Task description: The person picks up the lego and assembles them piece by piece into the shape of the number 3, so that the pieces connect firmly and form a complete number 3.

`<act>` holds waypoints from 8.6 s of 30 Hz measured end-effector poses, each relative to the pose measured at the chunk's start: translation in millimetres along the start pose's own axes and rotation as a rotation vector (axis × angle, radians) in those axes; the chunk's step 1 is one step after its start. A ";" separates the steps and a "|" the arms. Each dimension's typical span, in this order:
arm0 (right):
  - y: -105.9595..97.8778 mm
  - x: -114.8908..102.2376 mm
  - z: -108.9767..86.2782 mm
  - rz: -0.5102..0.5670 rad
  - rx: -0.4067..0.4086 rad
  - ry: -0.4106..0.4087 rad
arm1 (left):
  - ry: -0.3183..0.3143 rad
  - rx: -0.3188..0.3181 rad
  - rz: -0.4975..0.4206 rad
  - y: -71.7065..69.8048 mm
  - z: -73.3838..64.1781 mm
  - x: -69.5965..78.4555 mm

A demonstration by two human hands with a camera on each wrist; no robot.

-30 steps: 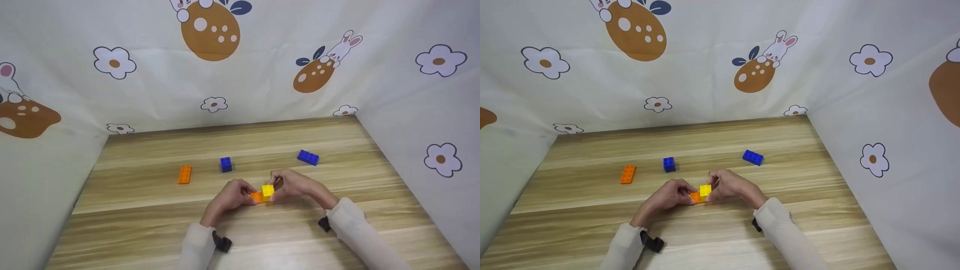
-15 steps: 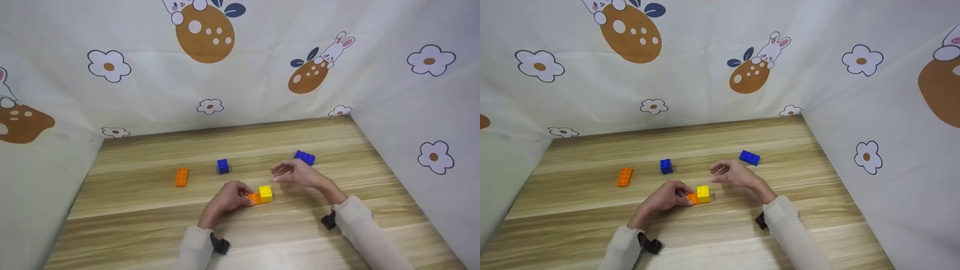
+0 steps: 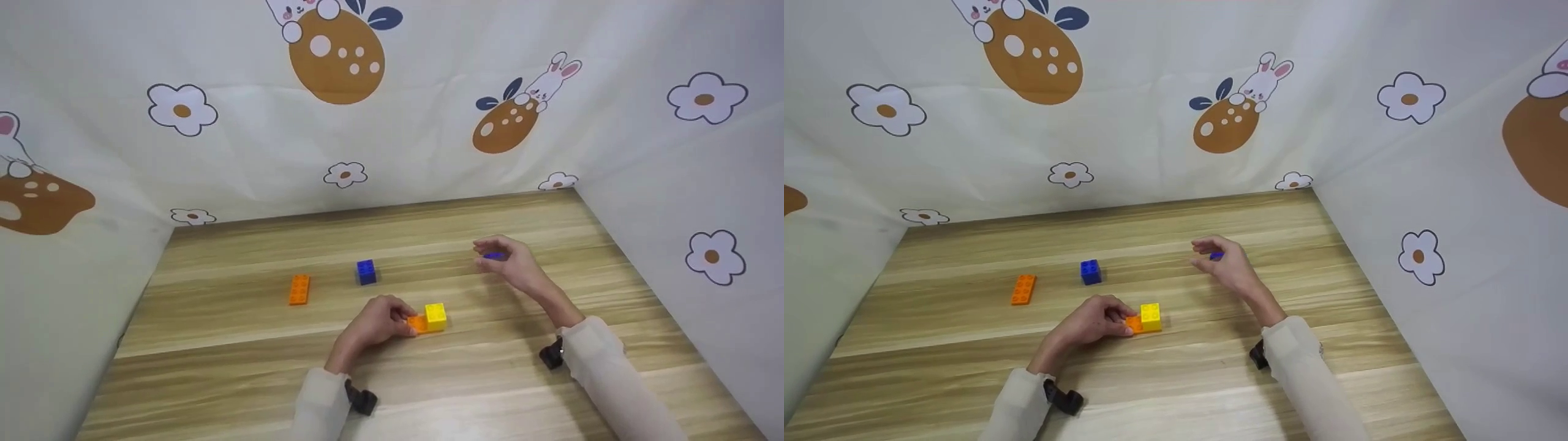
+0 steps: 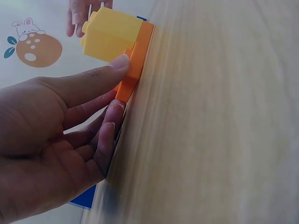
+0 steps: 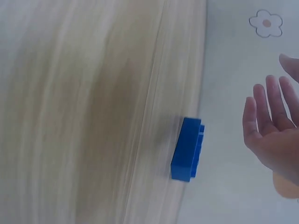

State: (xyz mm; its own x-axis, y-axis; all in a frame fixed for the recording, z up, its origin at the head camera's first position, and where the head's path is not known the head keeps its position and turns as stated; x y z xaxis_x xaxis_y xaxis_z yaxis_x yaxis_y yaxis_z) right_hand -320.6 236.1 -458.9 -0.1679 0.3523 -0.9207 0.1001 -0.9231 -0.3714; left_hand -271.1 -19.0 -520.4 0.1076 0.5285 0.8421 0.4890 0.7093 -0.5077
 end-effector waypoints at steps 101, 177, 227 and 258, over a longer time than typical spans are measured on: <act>40.7 -59.3 -27.3 -0.162 -0.218 0.010 | 0.035 -0.005 0.007 -1.3 -1.0 0.5; 86.4 -17.8 -44.0 -0.124 -0.390 0.099 | 0.070 0.014 0.063 0.7 2.7 4.4; 92.8 -21.3 -46.3 -0.241 -0.368 0.072 | -0.167 0.330 -0.123 -99.4 -15.1 -33.3; 92.7 6.3 -49.1 0.013 -0.326 0.248 | -0.166 0.369 -0.145 -100.2 14.0 -41.6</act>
State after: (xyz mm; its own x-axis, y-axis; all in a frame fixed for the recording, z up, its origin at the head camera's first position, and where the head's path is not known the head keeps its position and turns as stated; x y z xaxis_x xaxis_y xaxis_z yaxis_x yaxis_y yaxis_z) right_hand -264.1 160.4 -505.0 0.0729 0.4047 -0.9116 0.4133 -0.8441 -0.3417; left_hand -336.7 -105.5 -507.2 -0.0950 0.4580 0.8839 0.1428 0.8850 -0.4432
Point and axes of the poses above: each hand's wrist, its own z-axis towards the middle knuckle, its own y-axis out of the palm, x = y × z, the point moved 8 cm from there along z, towards the middle knuckle
